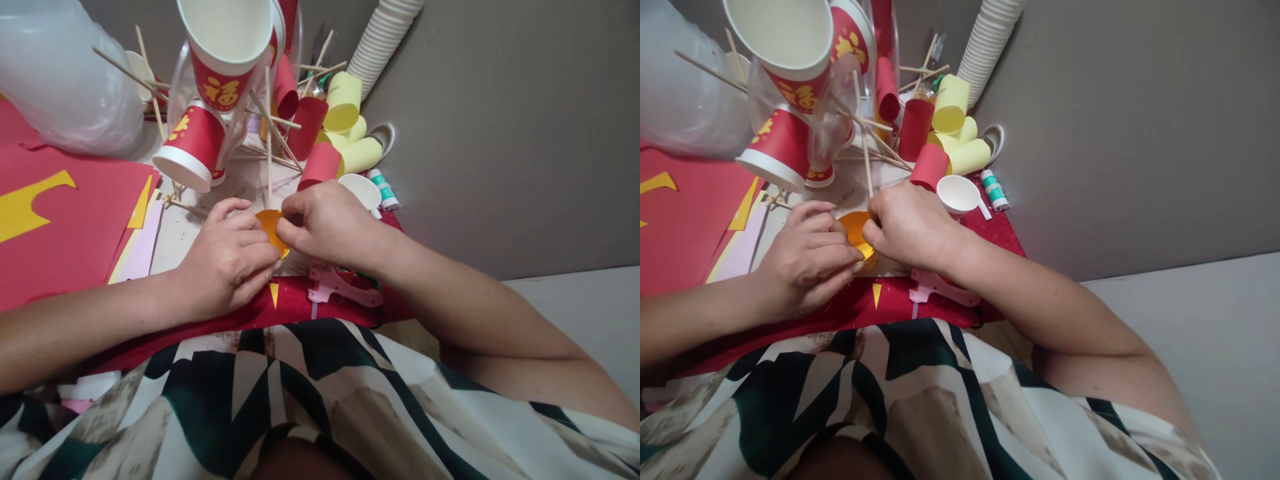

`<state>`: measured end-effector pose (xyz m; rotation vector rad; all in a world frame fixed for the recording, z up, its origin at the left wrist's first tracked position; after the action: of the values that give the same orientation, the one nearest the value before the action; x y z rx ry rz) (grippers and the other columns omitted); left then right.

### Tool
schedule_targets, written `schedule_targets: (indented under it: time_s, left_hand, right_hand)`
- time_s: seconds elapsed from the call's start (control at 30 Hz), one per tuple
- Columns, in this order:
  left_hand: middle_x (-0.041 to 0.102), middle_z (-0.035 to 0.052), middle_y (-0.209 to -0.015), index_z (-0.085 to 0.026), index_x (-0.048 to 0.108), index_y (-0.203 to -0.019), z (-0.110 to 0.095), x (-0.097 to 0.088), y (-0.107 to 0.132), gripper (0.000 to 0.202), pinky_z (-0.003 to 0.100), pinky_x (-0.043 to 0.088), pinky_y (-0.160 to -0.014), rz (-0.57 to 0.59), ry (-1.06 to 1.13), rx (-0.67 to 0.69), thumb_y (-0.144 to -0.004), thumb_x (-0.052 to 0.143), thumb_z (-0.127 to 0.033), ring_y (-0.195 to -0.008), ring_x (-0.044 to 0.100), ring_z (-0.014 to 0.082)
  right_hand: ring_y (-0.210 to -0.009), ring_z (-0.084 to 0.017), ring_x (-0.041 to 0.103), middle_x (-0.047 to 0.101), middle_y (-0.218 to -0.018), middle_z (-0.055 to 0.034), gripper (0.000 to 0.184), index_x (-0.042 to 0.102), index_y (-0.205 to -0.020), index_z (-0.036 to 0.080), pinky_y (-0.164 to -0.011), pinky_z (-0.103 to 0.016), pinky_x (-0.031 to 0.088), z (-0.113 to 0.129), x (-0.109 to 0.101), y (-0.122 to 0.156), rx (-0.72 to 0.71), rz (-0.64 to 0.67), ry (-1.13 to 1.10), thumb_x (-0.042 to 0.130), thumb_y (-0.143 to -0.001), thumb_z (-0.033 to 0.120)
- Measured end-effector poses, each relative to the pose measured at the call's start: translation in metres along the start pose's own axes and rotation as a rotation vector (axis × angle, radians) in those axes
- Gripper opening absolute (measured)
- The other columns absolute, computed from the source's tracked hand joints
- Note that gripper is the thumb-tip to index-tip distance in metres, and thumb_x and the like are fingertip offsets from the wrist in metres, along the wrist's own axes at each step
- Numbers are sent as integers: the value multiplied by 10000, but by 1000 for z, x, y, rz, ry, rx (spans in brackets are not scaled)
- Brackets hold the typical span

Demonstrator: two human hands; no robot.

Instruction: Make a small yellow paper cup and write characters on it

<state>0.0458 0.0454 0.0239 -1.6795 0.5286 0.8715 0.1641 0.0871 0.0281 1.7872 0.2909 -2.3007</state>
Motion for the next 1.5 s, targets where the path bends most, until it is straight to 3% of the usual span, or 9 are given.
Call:
schedule_targets:
  time_s: [0.27, 0.43, 0.57, 0.7, 0.83, 1.0, 1.23, 1.37, 1.5]
  left_hand:
    - [693, -42, -667, -209, 638, -734, -2, 2, 1, 203, 456, 390, -1064, 36, -29, 27, -929, 581, -206, -746, 593, 161]
    - [733, -30, -755, -208, 699, -801, 21, -7, -4, 188, 521, 346, -1144, 79, 189, -210, -939, 583, -258, -820, 660, 160]
    - [755, -33, -790, -207, 729, -805, 45, -12, -8, 199, 461, 457, -1086, 135, 486, -376, -926, 631, -330, -762, 688, 141]
    - [772, -18, -822, -223, 752, -856, 53, -6, -7, 183, 320, 577, -824, 215, 730, -431, -935, 632, -337, -754, 706, 151]
    - [753, -18, -793, -219, 747, -860, 48, -1, -5, 177, 305, 583, -769, 288, 791, -428, -938, 619, -312, -725, 692, 147]
    - [760, -28, -772, -220, 750, -823, 38, -4, -8, 174, 415, 563, -957, 330, 717, -350, -925, 636, -303, -715, 702, 149]
    - [735, -59, -717, -204, 722, -766, 33, -5, -8, 202, 508, 369, -1193, 309, 690, -322, -932, 636, -280, -664, 688, 106]
    - [768, -30, -799, -208, 737, -788, 40, -4, -7, 324, 523, 439, -1147, 290, 701, -347, -999, 524, -329, -762, 735, 153]
    - [768, -25, -804, -214, 745, -871, 44, -3, -6, 213, 415, 594, -949, 292, 750, -392, -960, 595, -336, -743, 725, 161]
  right_hand:
    - [-515, -85, 266, 360, -503, 47, 322, 439, -505, 187, -530, -288, 236, -1, 2, 1, -20, -2, -97, 580, -793, 169]
    - [-465, -60, 355, 416, -464, 51, 477, 496, -515, 180, -464, -248, 253, -9, -13, 2, -60, 44, -474, 683, -881, 422]
    - [-440, -80, 505, 588, -545, 38, 340, 687, -833, 176, -426, -218, 371, -18, -29, 10, -93, -6, -778, 701, -863, 515]
    - [-400, -92, 566, 628, -542, 67, 326, 687, -1142, 199, -386, -188, 419, -5, -12, 18, -157, 320, -885, 681, -888, 403]
    - [-370, -78, 554, 591, -476, 84, 169, 714, -985, 187, -376, -165, 421, 2, 0, 20, -132, 484, -876, 627, -916, 314]
    - [-360, -60, 535, 587, -476, 89, 163, 674, -842, 177, -372, -149, 395, 11, 5, 25, -154, 633, -948, 649, -911, 323]
    - [-401, -33, 503, 566, -482, 80, 193, 642, -785, 140, -427, -126, 392, 11, 2, 30, -301, 494, -935, 616, -941, 250]
    - [-418, -41, 535, 604, -508, 55, 225, 651, -792, 130, -430, -129, 408, 6, 1, 30, -292, 452, -944, 623, -946, 293]
    - [-400, -47, 533, 610, -509, 54, 251, 661, -796, 142, -400, -131, 407, 2, 2, 30, -232, 451, -951, 647, -930, 354]
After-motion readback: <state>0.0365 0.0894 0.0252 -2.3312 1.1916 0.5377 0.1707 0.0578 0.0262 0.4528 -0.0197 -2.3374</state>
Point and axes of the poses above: each hand's wrist, its own y-axis away from the middle knuckle, its own x-axis out of the palm, z = x × y, the point moved 7 cm from there along -y, towards the middle knuckle
